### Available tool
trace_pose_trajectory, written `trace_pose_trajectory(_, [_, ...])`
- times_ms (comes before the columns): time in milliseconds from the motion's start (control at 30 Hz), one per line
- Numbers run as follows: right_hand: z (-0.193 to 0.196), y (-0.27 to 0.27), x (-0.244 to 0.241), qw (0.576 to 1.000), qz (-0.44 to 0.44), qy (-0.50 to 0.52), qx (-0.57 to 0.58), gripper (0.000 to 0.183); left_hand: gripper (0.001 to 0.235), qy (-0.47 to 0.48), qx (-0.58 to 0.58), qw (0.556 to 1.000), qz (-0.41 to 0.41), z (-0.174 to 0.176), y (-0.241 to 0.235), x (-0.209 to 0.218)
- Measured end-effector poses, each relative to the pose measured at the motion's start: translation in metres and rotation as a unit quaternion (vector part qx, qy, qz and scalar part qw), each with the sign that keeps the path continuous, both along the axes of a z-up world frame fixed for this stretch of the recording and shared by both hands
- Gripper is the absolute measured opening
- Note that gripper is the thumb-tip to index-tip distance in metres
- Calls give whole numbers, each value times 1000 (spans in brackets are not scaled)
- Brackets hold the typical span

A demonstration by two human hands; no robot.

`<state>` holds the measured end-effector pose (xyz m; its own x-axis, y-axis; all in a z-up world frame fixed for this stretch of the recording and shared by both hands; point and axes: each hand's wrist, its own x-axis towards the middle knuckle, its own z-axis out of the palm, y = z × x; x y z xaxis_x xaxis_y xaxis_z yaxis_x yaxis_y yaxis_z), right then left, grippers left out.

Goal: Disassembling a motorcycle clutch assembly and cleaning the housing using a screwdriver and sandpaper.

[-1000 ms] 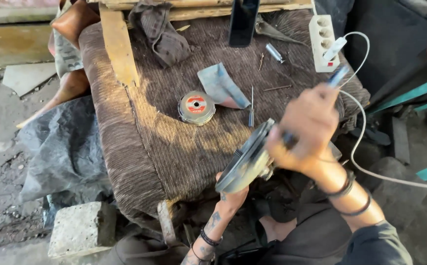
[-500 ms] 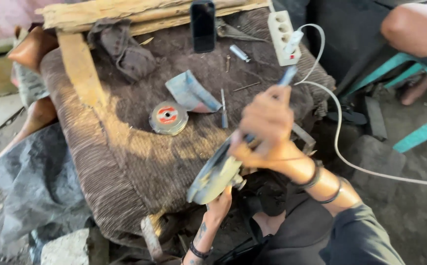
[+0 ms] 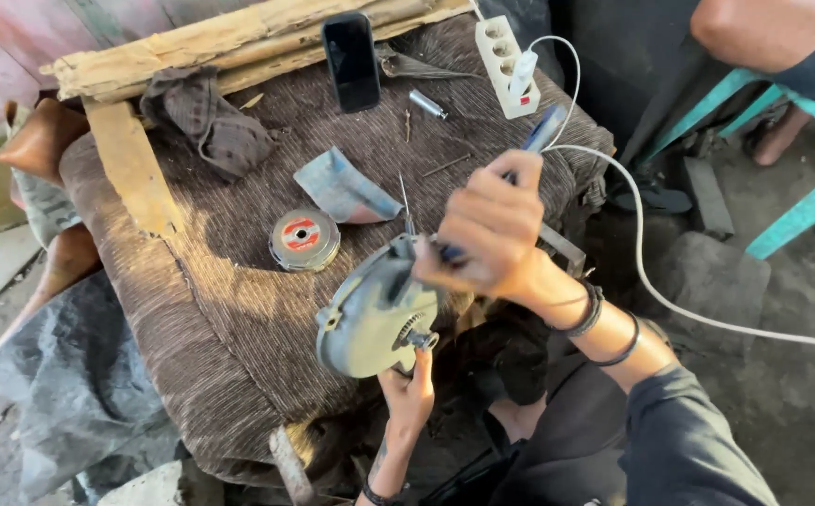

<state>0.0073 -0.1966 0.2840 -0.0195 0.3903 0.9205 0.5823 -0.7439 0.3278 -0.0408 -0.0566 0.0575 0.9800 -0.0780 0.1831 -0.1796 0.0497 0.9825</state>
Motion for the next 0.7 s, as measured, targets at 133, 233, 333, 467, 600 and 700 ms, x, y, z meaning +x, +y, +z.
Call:
trace_pose_trajectory(133, [5,1,-2,1000,8,-7,-20,41,47,18,-55,998,-37,4,-14,11])
trace_pose_trajectory(233, [-3,-15,8,999,34,21,-12,47,34,-123,-63,990,-17,51,-5,1])
trace_pose_trajectory(333, [-32,-11,8,996,48,73,14,46,10,-136,-110,983,-56,24,-9,-1])
trace_pose_trajectory(467, [-35,-42,34,997,13,70,35,46,31,-11,-238,961,-143,25,-2,6])
trace_pose_trajectory(600, [-46,-29,33,995,25,82,52,41,34,1,-281,943,-177,34,-2,13])
trace_pose_trajectory(700, [-53,-44,42,997,20,59,48,39,33,16,-279,939,-202,40,5,6])
